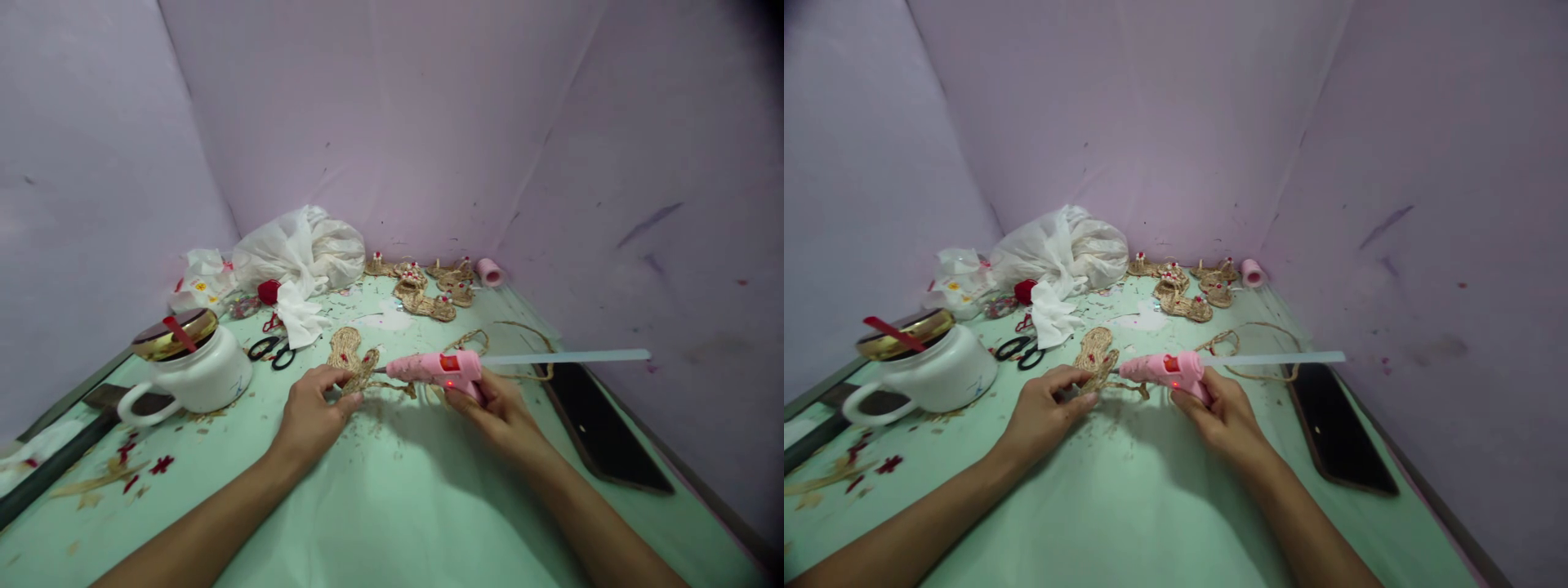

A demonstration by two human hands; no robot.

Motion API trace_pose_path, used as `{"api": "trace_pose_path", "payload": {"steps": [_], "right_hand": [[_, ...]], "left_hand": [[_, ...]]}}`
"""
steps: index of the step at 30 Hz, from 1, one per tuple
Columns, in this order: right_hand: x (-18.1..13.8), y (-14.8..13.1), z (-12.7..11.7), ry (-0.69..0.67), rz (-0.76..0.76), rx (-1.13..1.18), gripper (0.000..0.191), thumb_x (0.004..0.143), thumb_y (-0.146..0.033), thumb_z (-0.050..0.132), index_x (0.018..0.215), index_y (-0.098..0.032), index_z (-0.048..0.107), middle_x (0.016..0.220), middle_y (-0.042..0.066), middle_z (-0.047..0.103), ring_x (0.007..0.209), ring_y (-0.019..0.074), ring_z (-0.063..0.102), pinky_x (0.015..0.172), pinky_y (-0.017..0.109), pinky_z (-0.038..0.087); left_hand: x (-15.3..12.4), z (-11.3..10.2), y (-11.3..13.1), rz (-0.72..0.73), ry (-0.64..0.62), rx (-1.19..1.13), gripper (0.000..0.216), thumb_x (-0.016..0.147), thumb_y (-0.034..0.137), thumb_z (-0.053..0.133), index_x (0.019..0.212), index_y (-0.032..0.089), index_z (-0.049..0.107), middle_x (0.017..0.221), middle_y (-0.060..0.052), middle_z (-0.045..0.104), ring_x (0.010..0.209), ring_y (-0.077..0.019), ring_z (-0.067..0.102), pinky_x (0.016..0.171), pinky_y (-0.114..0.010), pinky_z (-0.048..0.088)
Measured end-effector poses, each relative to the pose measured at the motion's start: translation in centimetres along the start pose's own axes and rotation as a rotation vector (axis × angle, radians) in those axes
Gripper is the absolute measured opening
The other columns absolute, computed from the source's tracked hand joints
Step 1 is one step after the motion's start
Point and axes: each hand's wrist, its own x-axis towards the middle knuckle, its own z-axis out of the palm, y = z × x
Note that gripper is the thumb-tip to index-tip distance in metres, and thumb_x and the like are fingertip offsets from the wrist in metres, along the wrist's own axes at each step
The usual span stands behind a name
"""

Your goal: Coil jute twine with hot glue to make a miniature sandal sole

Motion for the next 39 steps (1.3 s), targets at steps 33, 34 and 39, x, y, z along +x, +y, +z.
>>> {"api": "trace_pose_path", "payload": {"steps": [33,34,39], "right_hand": [[0.5,-0.6,-0.5,0.109,0.005,0.102,0.017,0.075,-0.034,0.058,0.082,-0.019,0.061,0.063,-0.003,0.052,0.056,0.0134,0.043,0.054,0.025,0.035],[0.5,-0.6,-0.5,0.111,0.012,0.107,0.017,0.074,-0.034,0.058,0.081,-0.019,0.061,0.063,-0.003,0.052,0.056,0.0133,0.043,0.054,0.025,0.034],[0.8,-0.8,-0.5,0.135,0.083,0.143,0.019,0.072,-0.038,0.061,0.076,-0.019,0.063,0.058,-0.004,0.051,0.054,0.0128,0.042,0.051,0.024,0.034]], "left_hand": [[-0.2,-0.1,0.1,0.059,0.008,-0.026,0.025,0.063,0.028,0.064,0.086,0.021,0.072,0.093,-0.003,0.066,0.075,-0.0183,0.059,0.069,-0.031,0.048],[-0.2,-0.1,0.1,0.063,0.009,-0.028,0.025,0.063,0.027,0.064,0.086,0.021,0.072,0.093,-0.003,0.066,0.076,-0.0184,0.059,0.069,-0.031,0.048],[-0.3,-0.1,0.0,0.067,-0.003,0.007,0.025,0.064,0.027,0.064,0.087,0.021,0.072,0.098,-0.004,0.066,0.083,-0.0197,0.060,0.070,-0.030,0.047]]}}
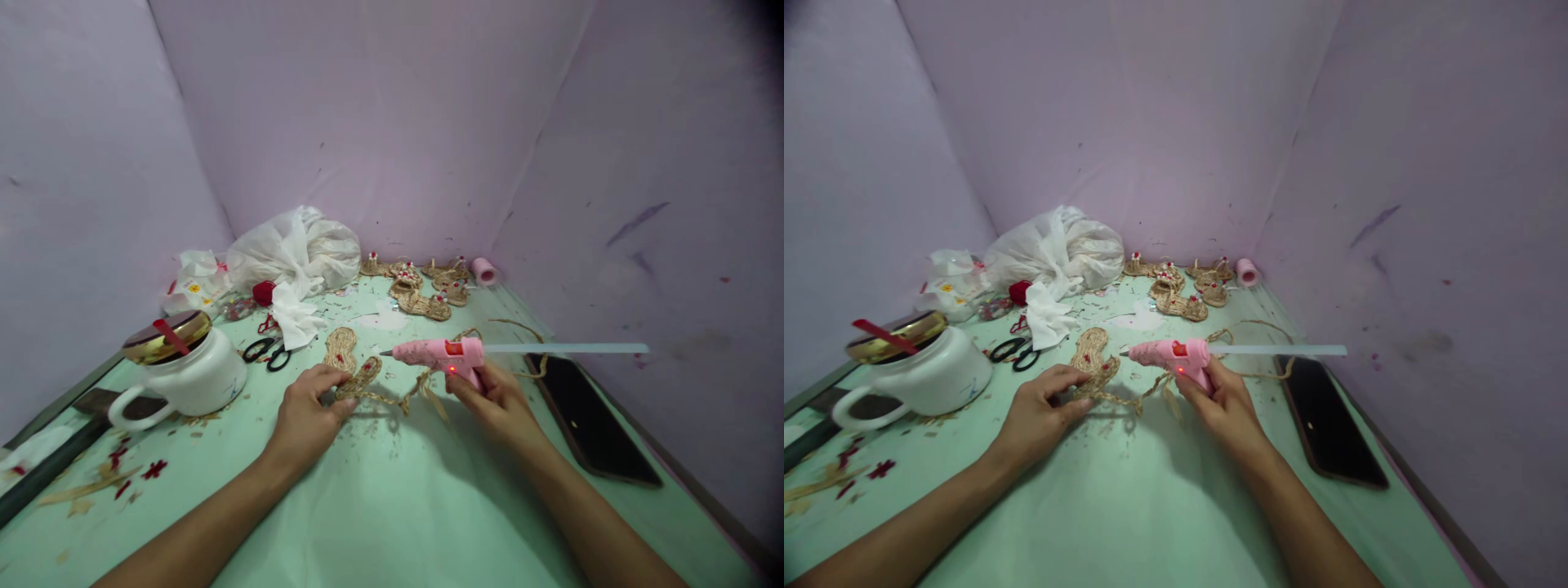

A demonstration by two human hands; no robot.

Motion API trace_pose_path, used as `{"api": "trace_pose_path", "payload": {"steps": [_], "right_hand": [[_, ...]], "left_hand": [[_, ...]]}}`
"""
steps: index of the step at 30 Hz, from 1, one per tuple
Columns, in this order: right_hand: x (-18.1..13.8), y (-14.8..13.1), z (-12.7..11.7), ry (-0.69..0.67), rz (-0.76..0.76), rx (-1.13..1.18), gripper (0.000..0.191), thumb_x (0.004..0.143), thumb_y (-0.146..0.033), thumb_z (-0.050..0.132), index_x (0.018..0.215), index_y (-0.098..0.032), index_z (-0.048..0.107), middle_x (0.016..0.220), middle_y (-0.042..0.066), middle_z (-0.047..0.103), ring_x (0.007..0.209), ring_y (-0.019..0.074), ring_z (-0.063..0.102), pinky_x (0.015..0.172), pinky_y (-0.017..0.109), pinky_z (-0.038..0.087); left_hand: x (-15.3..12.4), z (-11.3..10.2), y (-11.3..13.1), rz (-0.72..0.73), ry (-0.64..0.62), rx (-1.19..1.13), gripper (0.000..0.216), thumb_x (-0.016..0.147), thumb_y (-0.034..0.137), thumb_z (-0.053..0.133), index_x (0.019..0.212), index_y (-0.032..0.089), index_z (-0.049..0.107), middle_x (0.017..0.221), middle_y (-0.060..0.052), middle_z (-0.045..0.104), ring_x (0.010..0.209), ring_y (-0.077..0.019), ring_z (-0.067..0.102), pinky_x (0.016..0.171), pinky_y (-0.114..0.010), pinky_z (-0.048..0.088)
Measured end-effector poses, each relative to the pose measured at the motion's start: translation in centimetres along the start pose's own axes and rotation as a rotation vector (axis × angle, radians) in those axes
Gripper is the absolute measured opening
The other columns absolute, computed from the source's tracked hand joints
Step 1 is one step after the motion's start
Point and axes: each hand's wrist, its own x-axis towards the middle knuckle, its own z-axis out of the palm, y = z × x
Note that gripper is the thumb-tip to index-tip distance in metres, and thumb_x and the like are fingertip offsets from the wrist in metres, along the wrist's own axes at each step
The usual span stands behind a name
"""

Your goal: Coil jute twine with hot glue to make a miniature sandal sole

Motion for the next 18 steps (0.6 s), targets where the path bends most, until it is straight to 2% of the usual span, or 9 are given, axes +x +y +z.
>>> {"api": "trace_pose_path", "payload": {"steps": [5,7,10,12,15,18], "right_hand": [[0.4,-0.2,-0.1,0.065,0.131,0.072,0.031,0.072,-0.049,0.062,0.069,-0.019,0.056,0.048,-0.005,0.046,0.044,0.0104,0.039,0.044,0.023,0.029],[0.7,0.1,-0.2,0.096,0.177,0.113,0.033,0.072,-0.052,0.060,0.072,-0.020,0.053,0.047,-0.006,0.046,0.043,0.0098,0.038,0.043,0.023,0.029],[1.8,0.9,-0.7,0.129,0.248,0.177,0.034,0.071,-0.053,0.059,0.079,-0.021,0.053,0.049,-0.006,0.047,0.043,0.0104,0.041,0.043,0.022,0.033],[2.7,1.3,-1.4,0.116,0.306,0.200,0.033,0.067,-0.051,0.062,0.076,-0.021,0.053,0.050,-0.006,0.047,0.043,0.0106,0.043,0.042,0.022,0.036],[3.4,1.0,-2.8,-0.001,0.394,0.209,0.030,0.063,-0.046,0.069,0.068,-0.020,0.055,0.050,-0.004,0.049,0.041,0.0094,0.043,0.041,0.022,0.038],[2.6,-0.1,-3.6,-0.225,0.452,0.221,0.032,0.062,-0.045,0.073,0.066,-0.016,0.060,0.050,-0.002,0.052,0.042,0.0092,0.045,0.042,0.022,0.039]], "left_hand": [[-0.1,-0.8,-0.4,-0.049,-0.010,0.168,0.025,0.065,0.031,0.063,0.088,0.022,0.071,0.093,-0.003,0.068,0.079,-0.0203,0.060,0.067,-0.029,0.045],[0.0,-1.5,-0.3,-0.078,0.009,0.246,0.026,0.065,0.034,0.063,0.088,0.024,0.071,0.092,-0.003,0.069,0.078,-0.0217,0.061,0.065,-0.030,0.044],[0.5,-2.7,-0.2,-0.167,0.070,0.320,0.029,0.064,0.039,0.063,0.087,0.024,0.071,0.090,-0.004,0.071,0.078,-0.0254,0.062,0.062,-0.030,0.041],[1.0,-3.3,-0.3,-0.229,0.101,0.301,0.029,0.062,0.041,0.063,0.083,0.023,0.072,0.084,-0.005,0.071,0.074,-0.0264,0.062,0.058,-0.030,0.039],[1.9,-3.6,-1.0,-0.262,0.136,0.144,0.027,0.062,0.043,0.063,0.075,0.021,0.072,0.073,-0.006,0.070,0.065,-0.0241,0.061,0.054,-0.028,0.038],[2.8,-3.1,-1.8,-0.266,0.146,0.007,0.027,0.062,0.044,0.065,0.071,0.019,0.072,0.066,-0.004,0.069,0.060,-0.0207,0.059,0.053,-0.027,0.039]]}}
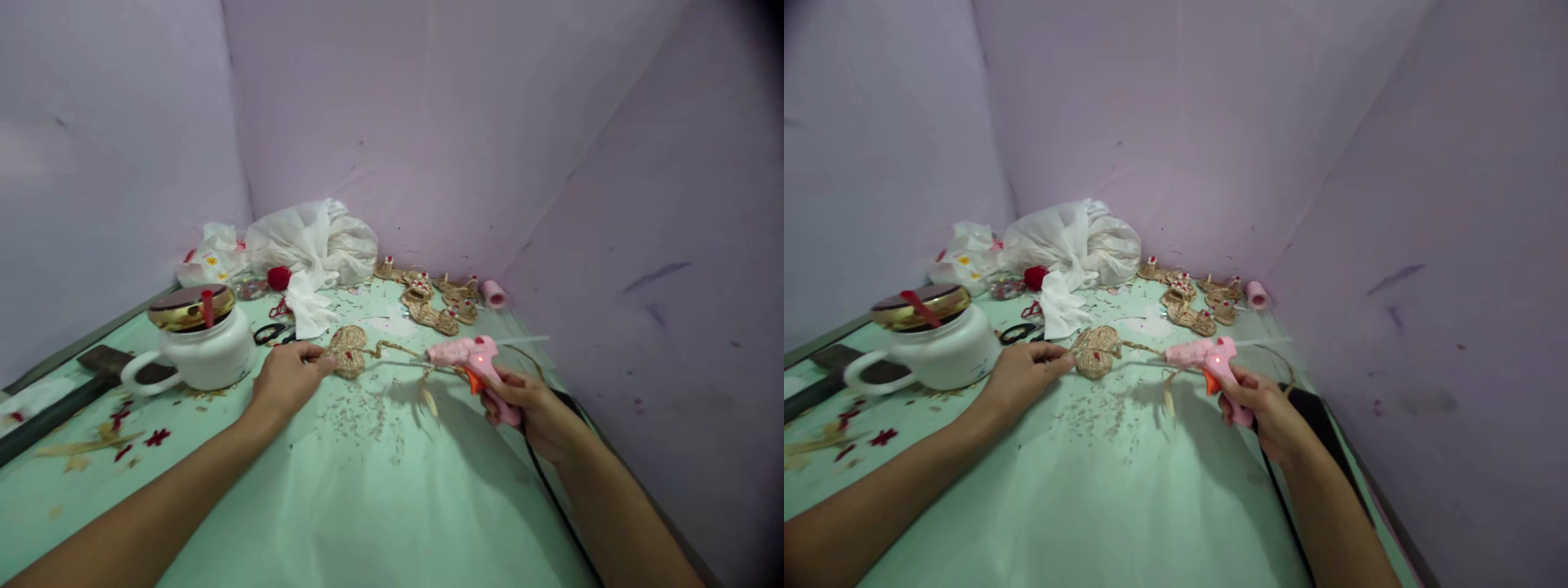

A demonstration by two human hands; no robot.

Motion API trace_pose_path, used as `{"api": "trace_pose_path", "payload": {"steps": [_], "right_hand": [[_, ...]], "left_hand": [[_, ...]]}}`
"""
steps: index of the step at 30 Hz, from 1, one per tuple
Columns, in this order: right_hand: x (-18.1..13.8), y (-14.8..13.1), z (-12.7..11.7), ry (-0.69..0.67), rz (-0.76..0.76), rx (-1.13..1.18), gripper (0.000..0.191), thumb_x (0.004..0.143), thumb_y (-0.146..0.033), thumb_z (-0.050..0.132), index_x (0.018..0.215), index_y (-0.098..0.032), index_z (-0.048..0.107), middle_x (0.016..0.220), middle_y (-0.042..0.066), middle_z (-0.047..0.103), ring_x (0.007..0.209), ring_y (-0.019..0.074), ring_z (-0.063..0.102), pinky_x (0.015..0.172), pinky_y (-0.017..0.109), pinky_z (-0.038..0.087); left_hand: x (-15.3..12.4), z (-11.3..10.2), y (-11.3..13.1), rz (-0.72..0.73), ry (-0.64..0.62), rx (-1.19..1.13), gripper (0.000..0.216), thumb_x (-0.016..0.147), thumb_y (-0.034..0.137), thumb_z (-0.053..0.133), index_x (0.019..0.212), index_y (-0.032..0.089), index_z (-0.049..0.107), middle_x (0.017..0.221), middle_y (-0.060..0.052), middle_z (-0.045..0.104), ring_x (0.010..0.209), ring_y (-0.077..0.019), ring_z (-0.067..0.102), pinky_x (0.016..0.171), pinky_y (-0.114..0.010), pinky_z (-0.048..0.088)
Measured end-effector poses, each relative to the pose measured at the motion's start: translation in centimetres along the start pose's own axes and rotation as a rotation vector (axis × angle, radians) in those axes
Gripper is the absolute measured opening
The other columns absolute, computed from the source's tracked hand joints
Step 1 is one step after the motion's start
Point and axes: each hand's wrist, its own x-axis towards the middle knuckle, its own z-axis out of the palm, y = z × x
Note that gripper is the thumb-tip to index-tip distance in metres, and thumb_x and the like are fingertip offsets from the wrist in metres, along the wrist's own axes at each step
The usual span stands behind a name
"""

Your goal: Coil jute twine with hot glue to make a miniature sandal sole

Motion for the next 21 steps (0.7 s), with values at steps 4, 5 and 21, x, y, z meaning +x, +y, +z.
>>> {"api": "trace_pose_path", "payload": {"steps": [4,5,21], "right_hand": [[-2.5,0.6,1.7,-0.291,0.228,0.066,0.033,0.065,-0.045,0.073,0.068,-0.014,0.063,0.051,-0.002,0.052,0.041,0.0060,0.041,0.039,0.018,0.038],[-2.8,0.9,2.3,-0.318,0.284,0.092,0.033,0.067,-0.045,0.073,0.068,-0.014,0.062,0.052,-0.002,0.052,0.041,0.0053,0.040,0.039,0.017,0.039],[8.4,-0.1,0.4,0.258,0.103,-0.384,0.021,0.086,-0.028,0.060,0.102,-0.014,0.062,0.104,0.006,0.063,0.092,0.0212,0.061,0.076,0.038,0.051]], "left_hand": [[1.0,0.9,1.0,0.023,0.029,-0.157,0.030,0.062,0.042,0.066,0.077,0.016,0.072,0.065,-0.002,0.068,0.055,-0.0160,0.056,0.053,-0.026,0.040],[1.1,0.9,1.7,0.039,0.046,-0.196,0.032,0.064,0.043,0.065,0.080,0.016,0.072,0.067,-0.002,0.068,0.056,-0.0151,0.056,0.055,-0.025,0.041],[-3.1,-0.5,2.7,0.100,-0.114,-0.166,0.029,0.058,0.034,0.066,0.082,0.017,0.071,0.074,-0.002,0.065,0.065,-0.0165,0.053,0.060,-0.028,0.042]]}}
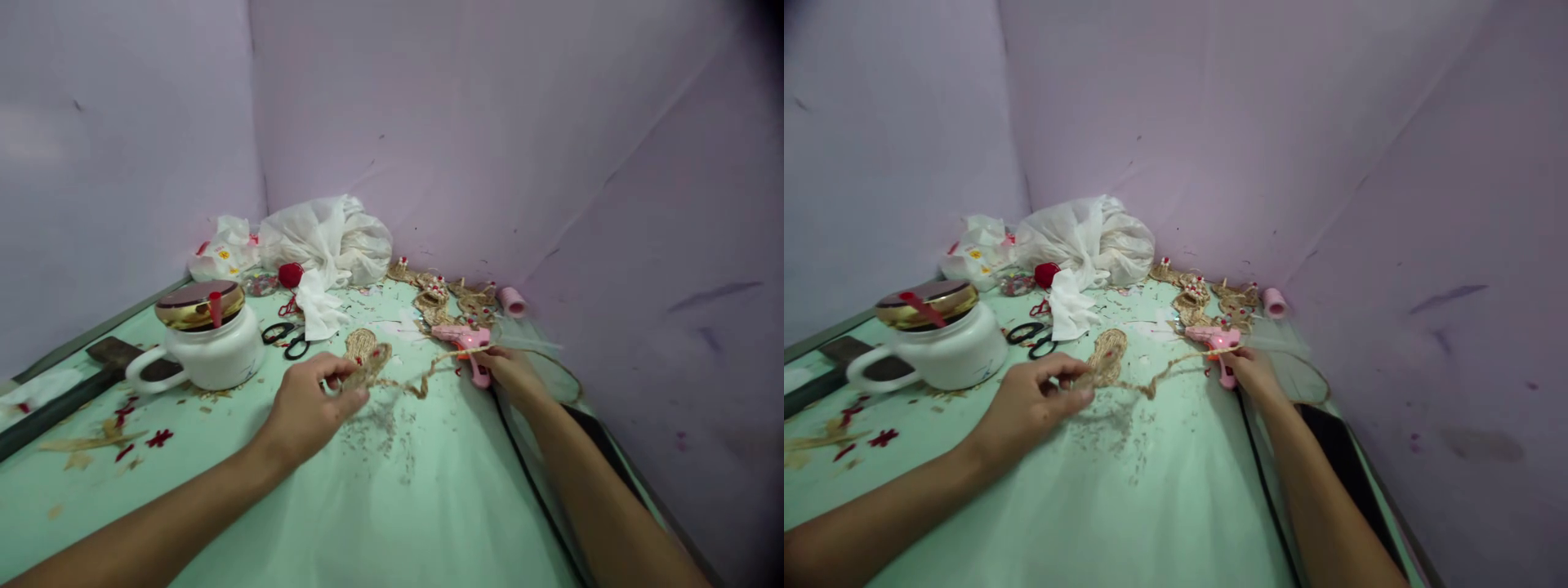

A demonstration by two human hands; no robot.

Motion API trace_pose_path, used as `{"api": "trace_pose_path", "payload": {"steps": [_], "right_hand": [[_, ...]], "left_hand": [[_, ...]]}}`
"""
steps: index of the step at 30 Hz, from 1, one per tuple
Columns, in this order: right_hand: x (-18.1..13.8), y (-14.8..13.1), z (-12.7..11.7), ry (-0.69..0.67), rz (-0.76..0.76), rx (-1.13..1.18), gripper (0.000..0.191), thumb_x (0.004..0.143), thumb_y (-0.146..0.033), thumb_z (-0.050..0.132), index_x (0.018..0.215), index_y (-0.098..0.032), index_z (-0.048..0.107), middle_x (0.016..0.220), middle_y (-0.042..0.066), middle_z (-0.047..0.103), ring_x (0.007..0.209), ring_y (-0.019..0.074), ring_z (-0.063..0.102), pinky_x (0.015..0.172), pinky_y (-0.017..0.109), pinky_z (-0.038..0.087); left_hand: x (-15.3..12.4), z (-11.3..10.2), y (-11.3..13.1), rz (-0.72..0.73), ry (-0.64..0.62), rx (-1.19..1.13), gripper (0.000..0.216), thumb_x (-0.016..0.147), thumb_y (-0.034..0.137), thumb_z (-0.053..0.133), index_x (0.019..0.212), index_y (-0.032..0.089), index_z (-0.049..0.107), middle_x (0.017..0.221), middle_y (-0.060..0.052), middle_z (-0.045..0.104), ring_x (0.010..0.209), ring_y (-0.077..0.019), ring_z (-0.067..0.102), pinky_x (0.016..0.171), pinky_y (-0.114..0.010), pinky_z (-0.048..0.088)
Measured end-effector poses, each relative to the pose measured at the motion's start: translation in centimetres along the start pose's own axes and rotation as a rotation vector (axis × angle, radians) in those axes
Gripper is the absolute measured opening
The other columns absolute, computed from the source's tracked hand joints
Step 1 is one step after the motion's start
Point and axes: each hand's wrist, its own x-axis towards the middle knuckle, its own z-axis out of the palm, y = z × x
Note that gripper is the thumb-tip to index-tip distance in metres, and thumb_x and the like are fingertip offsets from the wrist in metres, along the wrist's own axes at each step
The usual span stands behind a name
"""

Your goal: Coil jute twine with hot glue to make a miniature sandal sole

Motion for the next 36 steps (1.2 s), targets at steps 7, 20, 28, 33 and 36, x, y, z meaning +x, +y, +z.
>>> {"api": "trace_pose_path", "payload": {"steps": [7,20,28,33,36], "right_hand": [[-8.1,-1.7,0.8,0.209,-0.467,-0.234,0.009,0.076,-0.028,0.063,0.081,-0.022,0.068,0.083,0.005,0.069,0.086,0.0254,0.061,0.078,0.037,0.042],[-9.4,-0.6,3.0,-0.316,-0.918,-0.562,0.008,0.079,-0.020,0.061,0.087,-0.021,0.064,0.074,0.001,0.068,0.074,0.0203,0.061,0.093,0.049,0.026],[-8.3,0.3,2.8,-0.081,-1.035,-0.494,0.018,0.080,-0.009,0.056,0.071,-0.022,0.065,0.064,-0.001,0.066,0.063,0.0162,0.057,0.078,0.039,0.036],[-8.0,1.4,4.0,0.016,-0.964,-0.536,0.024,0.083,-0.005,0.049,0.069,-0.018,0.063,0.069,0.005,0.065,0.068,0.0187,0.055,0.062,0.032,0.041],[-8.1,1.9,4.2,-0.166,-0.780,-0.557,0.024,0.083,-0.004,0.044,0.080,-0.017,0.064,0.080,0.008,0.063,0.077,0.0215,0.055,0.068,0.036,0.045]], "left_hand": [[-1.4,0.7,-1.0,-0.047,-0.273,0.304,0.021,0.070,0.030,0.059,0.087,0.023,0.067,0.089,-0.001,0.064,0.081,-0.0204,0.057,0.069,-0.031,0.042],[-1.6,1.3,-2.3,0.002,-0.232,0.417,0.019,0.073,0.032,0.054,0.087,0.024,0.063,0.092,-0.002,0.063,0.084,-0.0213,0.059,0.073,-0.034,0.044],[-0.9,0.3,-2.4,0.072,-0.103,0.460,0.020,0.075,0.034,0.053,0.089,0.024,0.063,0.095,-0.002,0.064,0.091,-0.0230,0.059,0.078,-0.036,0.045],[-1.2,0.6,-1.9,0.093,-0.234,0.466,0.018,0.074,0.031,0.053,0.086,0.024,0.064,0.092,-0.001,0.063,0.086,-0.0214,0.060,0.074,-0.036,0.046],[-1.6,1.1,-1.8,0.120,-0.270,0.526,0.017,0.072,0.027,0.052,0.084,0.023,0.064,0.088,-0.002,0.063,0.083,-0.0218,0.059,0.072,-0.036,0.046]]}}
